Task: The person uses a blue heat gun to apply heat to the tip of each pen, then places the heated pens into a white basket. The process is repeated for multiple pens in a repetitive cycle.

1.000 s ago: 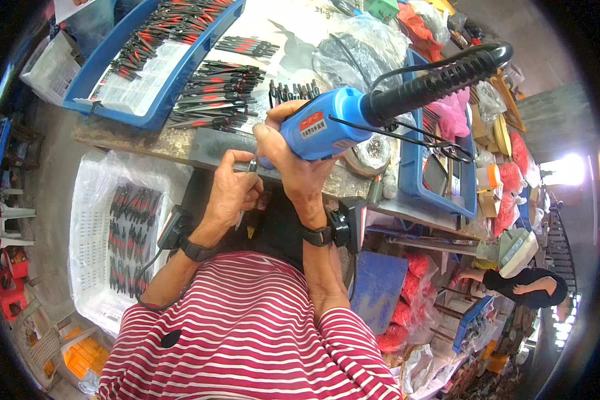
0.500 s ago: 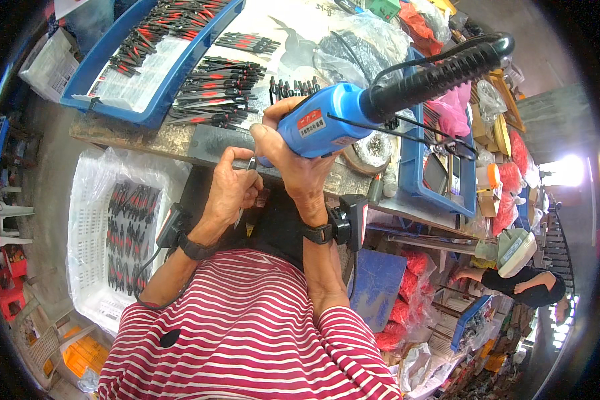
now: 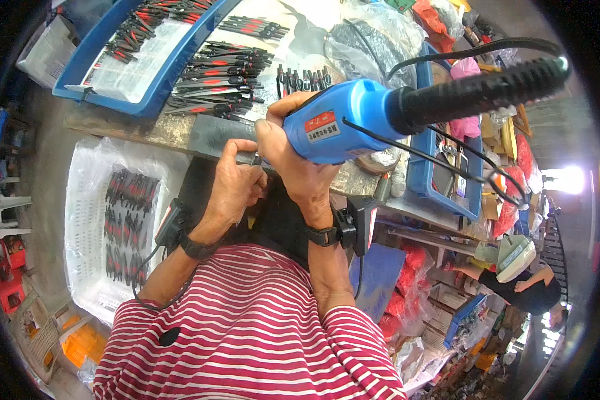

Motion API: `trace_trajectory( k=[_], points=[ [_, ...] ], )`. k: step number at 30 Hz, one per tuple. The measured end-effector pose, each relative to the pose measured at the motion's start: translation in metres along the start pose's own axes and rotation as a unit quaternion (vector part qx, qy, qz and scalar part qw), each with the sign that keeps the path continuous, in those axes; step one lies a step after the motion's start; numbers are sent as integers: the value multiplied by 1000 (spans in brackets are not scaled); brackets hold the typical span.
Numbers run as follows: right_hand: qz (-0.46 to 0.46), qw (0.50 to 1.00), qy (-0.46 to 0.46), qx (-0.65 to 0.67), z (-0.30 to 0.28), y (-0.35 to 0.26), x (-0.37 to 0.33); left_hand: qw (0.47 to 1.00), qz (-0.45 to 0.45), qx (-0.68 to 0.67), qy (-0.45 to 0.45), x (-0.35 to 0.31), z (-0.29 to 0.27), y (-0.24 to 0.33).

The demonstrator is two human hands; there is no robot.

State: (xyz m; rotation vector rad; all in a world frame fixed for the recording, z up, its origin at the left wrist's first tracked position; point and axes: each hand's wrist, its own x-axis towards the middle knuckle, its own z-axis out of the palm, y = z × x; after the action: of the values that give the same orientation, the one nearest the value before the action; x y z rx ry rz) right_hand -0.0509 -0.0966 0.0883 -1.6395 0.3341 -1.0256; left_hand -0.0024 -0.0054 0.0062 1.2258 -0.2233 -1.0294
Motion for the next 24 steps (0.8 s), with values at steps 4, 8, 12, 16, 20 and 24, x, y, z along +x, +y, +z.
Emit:
trace_trajectory(
  k=[4, 8, 12, 16, 20, 24],
  points=[
    [-91, 994, -46, -40, -2, 14, 8, 1000, 11, 11, 16, 2, 2, -3],
    [-32, 999, 0, 5, -1, 20, 3, 1000, 4, 2, 14, 3, -1, -4],
    [41, 998, 16, 44, 0, 11, -6, 1000, 4, 6, 3, 2, 2, -2],
    [79, 996, 10, 52, 2, 2, -5, 1000, -3, 0, 0, 2, 0, 0],
    [50, 998, -20, 44, -1, 0, -1, 1000, 0, -28, -6, 2, 0, -1],
    [16, 994, 30, 106, 4, 7, 1, 1000, -15, -21, -1, 0, 0, 1]
  ],
)
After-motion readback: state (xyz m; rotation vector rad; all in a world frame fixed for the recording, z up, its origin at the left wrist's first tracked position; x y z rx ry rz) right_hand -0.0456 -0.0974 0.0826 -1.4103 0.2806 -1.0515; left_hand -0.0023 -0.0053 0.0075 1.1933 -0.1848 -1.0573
